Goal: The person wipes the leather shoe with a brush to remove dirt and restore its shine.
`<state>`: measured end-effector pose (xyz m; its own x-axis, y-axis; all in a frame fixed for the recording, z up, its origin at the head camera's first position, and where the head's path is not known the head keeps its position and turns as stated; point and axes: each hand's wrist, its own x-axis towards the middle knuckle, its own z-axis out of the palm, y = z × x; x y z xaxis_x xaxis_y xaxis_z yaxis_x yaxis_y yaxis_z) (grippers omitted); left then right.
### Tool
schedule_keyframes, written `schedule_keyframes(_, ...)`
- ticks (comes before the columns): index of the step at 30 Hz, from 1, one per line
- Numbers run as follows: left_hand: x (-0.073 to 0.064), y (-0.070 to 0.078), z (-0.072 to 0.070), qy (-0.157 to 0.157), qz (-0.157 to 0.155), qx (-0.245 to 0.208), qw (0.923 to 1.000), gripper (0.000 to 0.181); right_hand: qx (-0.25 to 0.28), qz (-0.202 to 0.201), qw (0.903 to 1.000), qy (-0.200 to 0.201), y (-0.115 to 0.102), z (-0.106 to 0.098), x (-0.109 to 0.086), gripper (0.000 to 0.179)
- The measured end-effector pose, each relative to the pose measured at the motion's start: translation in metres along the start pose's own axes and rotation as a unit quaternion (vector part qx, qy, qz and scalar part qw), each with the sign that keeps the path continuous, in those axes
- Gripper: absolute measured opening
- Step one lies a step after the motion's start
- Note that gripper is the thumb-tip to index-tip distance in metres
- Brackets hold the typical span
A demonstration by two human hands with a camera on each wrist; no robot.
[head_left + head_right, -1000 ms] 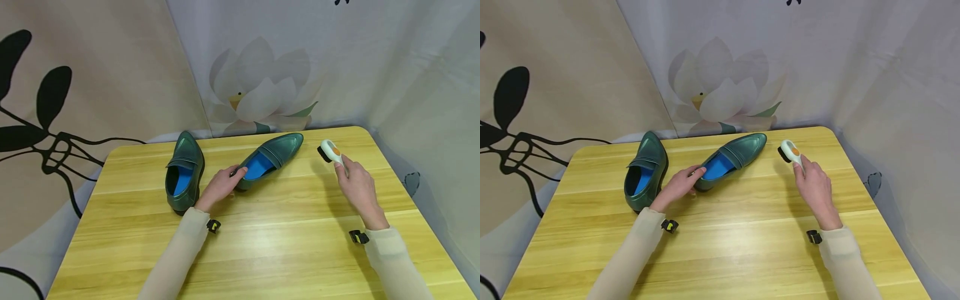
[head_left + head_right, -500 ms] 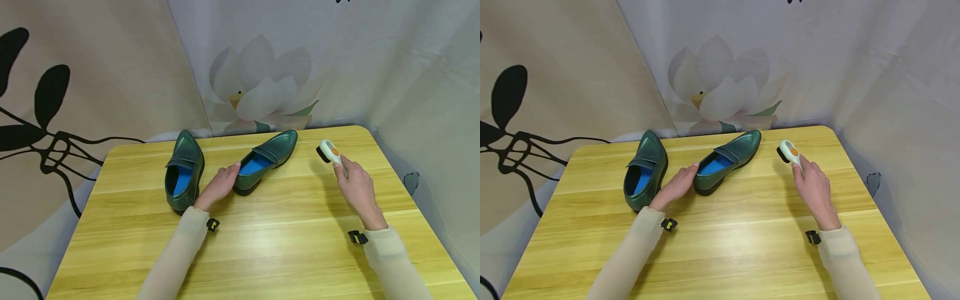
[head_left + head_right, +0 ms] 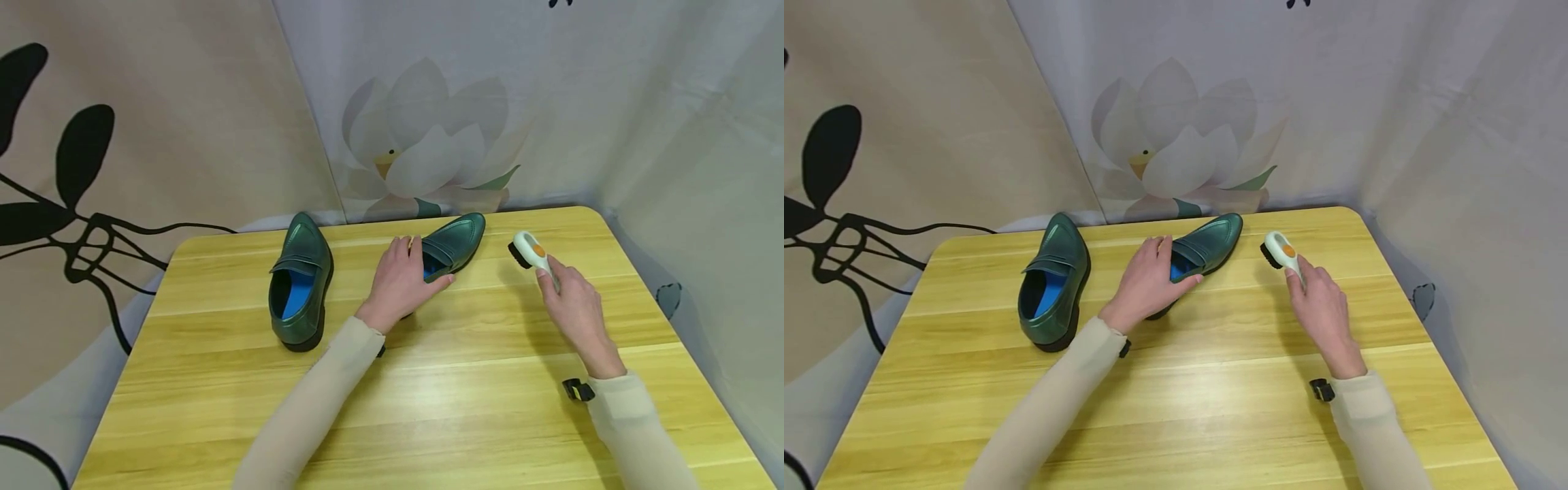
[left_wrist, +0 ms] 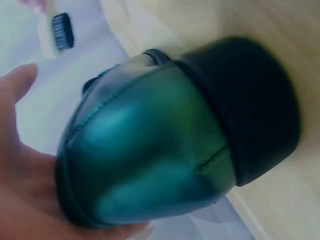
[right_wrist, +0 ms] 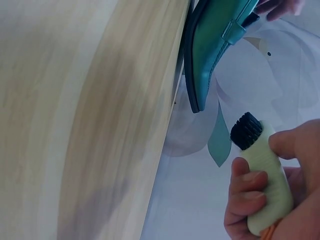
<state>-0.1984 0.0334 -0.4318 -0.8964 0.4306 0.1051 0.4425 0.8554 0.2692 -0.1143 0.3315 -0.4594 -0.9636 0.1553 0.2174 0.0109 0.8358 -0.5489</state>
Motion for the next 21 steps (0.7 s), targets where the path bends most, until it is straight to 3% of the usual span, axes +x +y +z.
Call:
schedule_keyframes(3, 0.006, 0.004, 0.005, -0.005, -0.018, 0.066, 0.9977, 0.106, 0.000, -0.001, 1.0000, -0.001, -0.001, 0.002, 0.000, 0.056)
schedule_keyframes(8, 0.013, 0.005, 0.010, -0.039, -0.059, 0.107, 0.9917, 0.113, 0.002, -0.002, 1.0000, 0.003, -0.003, 0.005, 0.000, 0.055)
schedule_keyframes(13, 0.017, 0.006, 0.012, -0.081, -0.083, 0.101, 0.9881, 0.112, 0.002, 0.000, 1.0000, 0.002, -0.004, 0.006, -0.001, 0.055)
schedule_keyframes(21, 0.020, -0.001, 0.011, -0.094, -0.093, 0.063, 0.9892, 0.086, 0.003, -0.002, 1.0000, 0.001, -0.003, 0.006, 0.000, 0.055)
